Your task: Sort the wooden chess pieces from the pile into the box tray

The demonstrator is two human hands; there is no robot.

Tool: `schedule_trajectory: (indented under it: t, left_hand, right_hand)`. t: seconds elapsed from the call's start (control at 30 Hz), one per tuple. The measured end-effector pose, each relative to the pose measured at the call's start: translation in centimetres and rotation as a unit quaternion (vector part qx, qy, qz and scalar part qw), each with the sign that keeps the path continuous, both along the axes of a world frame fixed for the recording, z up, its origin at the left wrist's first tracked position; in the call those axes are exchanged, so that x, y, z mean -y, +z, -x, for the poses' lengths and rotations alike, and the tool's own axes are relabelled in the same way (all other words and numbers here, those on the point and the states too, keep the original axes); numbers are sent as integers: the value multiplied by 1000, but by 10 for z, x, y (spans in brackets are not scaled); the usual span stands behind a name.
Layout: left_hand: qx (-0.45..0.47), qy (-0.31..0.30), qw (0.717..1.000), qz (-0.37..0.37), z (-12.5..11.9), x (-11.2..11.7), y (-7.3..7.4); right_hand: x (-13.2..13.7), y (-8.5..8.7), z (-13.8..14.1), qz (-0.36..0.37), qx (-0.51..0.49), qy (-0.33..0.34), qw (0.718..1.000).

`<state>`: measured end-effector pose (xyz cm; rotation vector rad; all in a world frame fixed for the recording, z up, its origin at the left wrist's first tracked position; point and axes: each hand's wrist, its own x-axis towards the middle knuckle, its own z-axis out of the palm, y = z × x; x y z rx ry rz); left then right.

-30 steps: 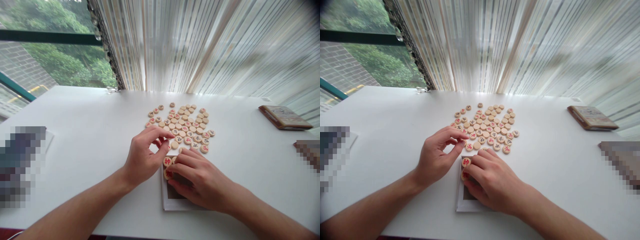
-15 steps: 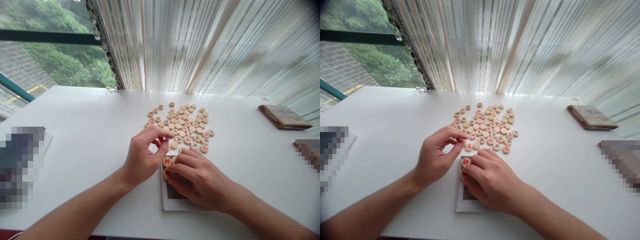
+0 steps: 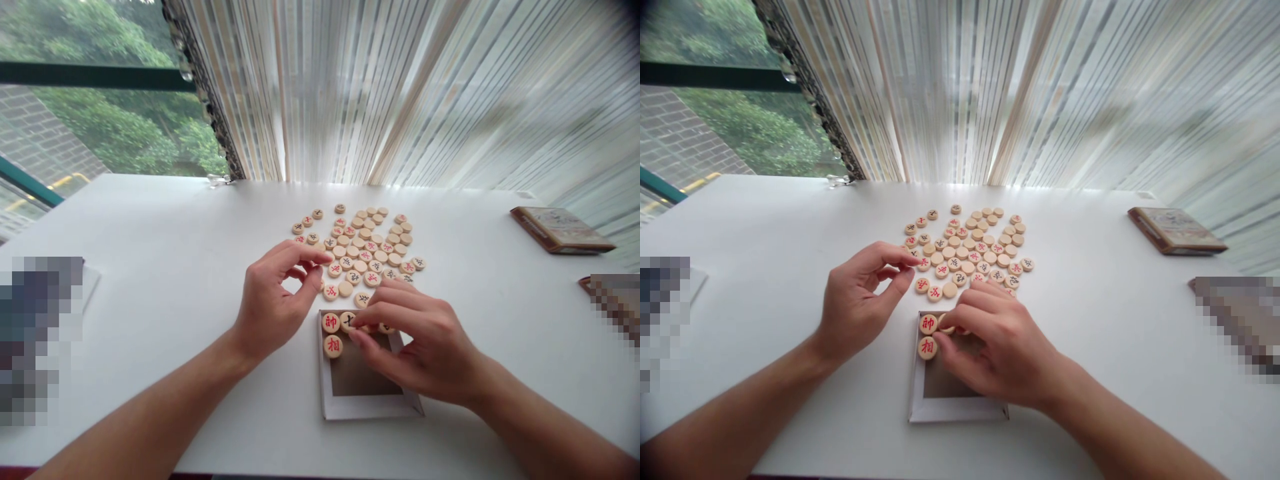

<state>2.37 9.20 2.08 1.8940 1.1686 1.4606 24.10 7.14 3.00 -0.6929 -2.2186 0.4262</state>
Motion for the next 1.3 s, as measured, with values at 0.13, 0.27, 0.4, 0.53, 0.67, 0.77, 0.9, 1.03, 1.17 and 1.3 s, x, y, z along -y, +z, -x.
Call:
schedule_trajectory:
  t: [0.13, 0.27, 0.4, 0.53, 0.67, 0.77, 0.9, 1.03, 1.17, 1.3]
  left_hand:
    - [15, 24, 1000, 10, 7, -9, 0]
    - [9, 48, 999, 19, 13, -17, -4]
    - [-28, 71, 997, 15, 18, -26, -10]
    - [-85, 86, 993, -14, 22, -34, -14]
    - [-126, 87, 988, -20, 25, -37, -15]
    - [-140, 82, 987, -16, 24, -36, -15]
    - [-142, 75, 987, -21, 23, -35, -14]
    - [-140, 75, 987, -17, 22, -34, -14]
    - [-137, 75, 988, -14, 22, -34, -14]
    - [-127, 77, 989, -8, 22, -34, -14]
  right_hand:
    - [-6, 3, -5, 10, -53, -51, 997]
    - [-13, -1, -11, 32, -84, -126, 988]
    - [-23, -8, -18, 65, -102, -212, 970]
    - [-35, -15, -24, 99, -128, -242, 957]
    - [-42, -21, -25, 105, -135, -244, 955]
    - [-43, -22, -24, 106, -133, -238, 956]
    - [-42, -22, -24, 100, -132, -239, 957]
    - [-43, -21, -24, 101, -134, -246, 955]
    - [-44, -22, -24, 102, -135, -245, 955]
    - [-45, -23, -24, 108, -131, -245, 954]
